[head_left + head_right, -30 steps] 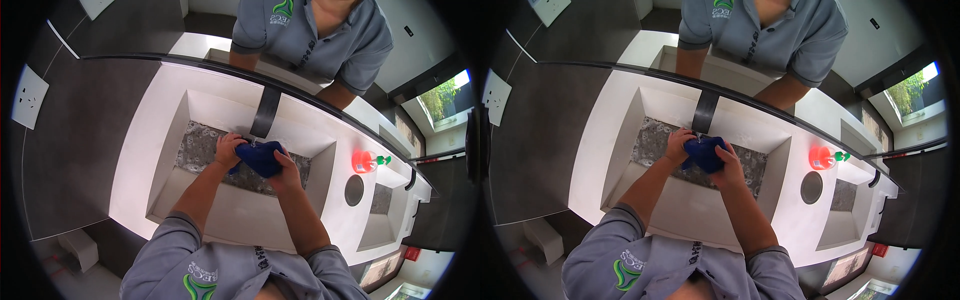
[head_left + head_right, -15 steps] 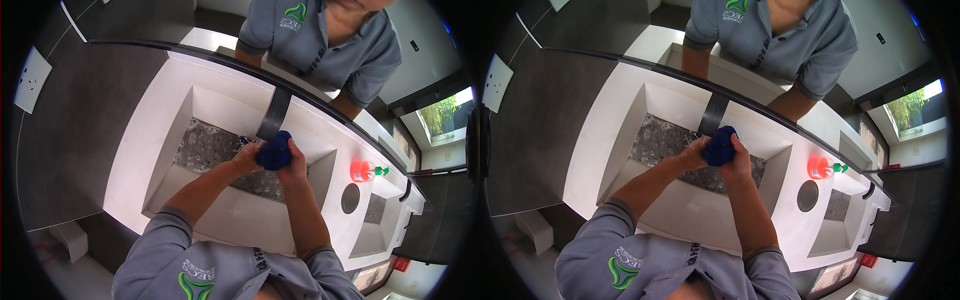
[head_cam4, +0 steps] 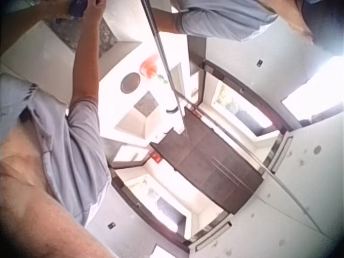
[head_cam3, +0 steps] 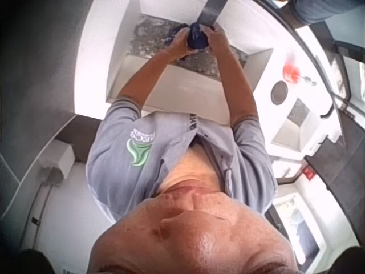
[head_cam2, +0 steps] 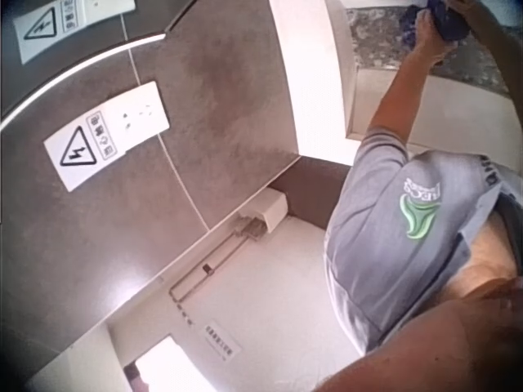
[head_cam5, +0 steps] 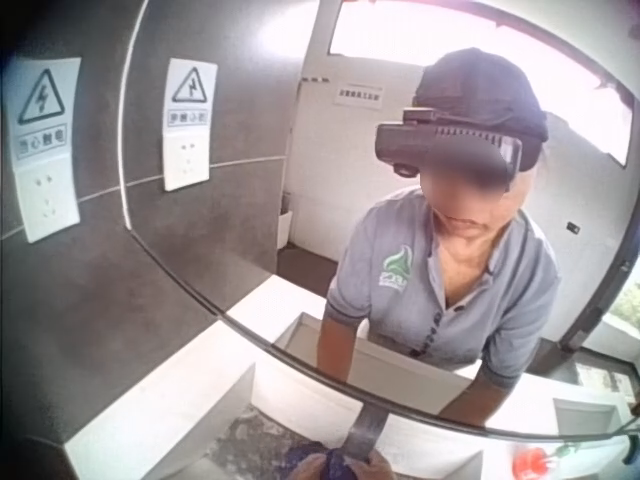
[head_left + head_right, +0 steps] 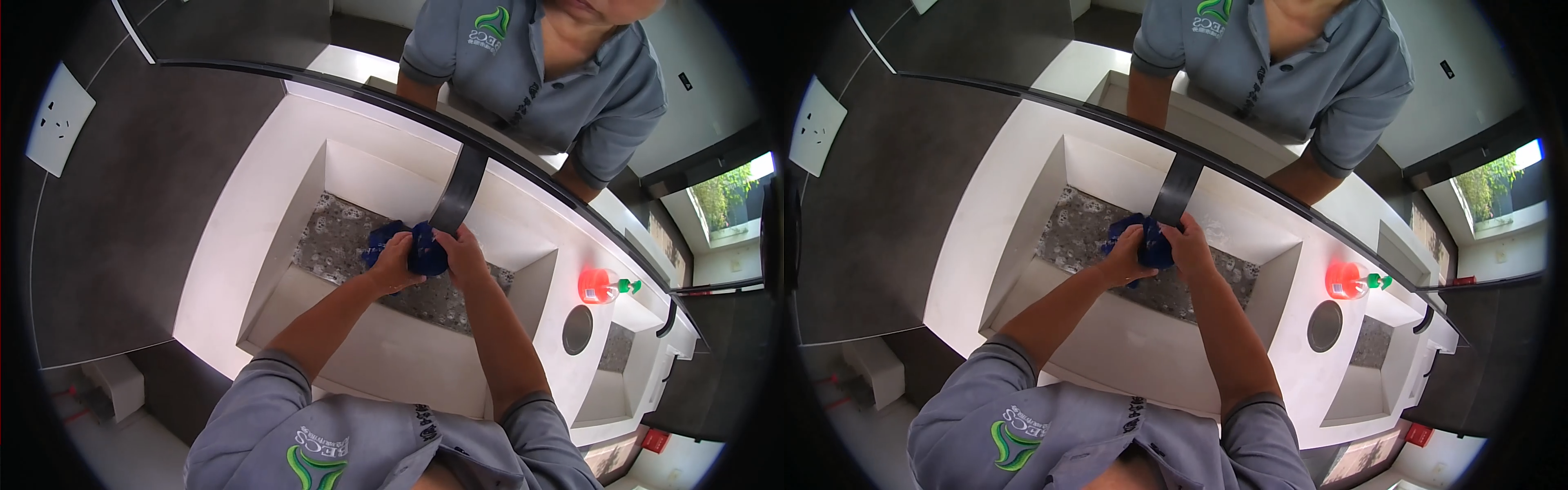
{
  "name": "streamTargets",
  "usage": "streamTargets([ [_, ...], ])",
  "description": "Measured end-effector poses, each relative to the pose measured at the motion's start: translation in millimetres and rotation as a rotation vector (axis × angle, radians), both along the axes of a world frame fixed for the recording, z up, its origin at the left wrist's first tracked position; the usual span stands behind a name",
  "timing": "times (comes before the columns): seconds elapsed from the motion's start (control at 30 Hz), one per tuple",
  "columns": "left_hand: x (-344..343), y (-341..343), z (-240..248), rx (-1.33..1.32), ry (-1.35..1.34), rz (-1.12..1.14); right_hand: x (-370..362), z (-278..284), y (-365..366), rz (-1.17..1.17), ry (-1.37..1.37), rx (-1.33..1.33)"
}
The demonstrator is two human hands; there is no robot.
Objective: Washing and wringing out a blue cleaning cloth in a bathroom sink.
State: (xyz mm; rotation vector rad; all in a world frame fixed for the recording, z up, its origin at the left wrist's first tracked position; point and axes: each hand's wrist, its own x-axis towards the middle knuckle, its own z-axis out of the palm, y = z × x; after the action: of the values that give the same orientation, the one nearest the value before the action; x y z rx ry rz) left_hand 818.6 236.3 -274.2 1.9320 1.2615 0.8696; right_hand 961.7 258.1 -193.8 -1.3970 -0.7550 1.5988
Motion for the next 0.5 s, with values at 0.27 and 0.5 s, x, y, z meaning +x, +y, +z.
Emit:
streamTargets([
  [0.27,-31,-17,2,-1.099,-0.946,0.300,18,-41,-1,-0.112,-0.559,0.212],
  [0.5,8,-25,-28,-1.201,-1.721,-0.035,-61,-11,-78,0.281,-0.740,0.721],
])
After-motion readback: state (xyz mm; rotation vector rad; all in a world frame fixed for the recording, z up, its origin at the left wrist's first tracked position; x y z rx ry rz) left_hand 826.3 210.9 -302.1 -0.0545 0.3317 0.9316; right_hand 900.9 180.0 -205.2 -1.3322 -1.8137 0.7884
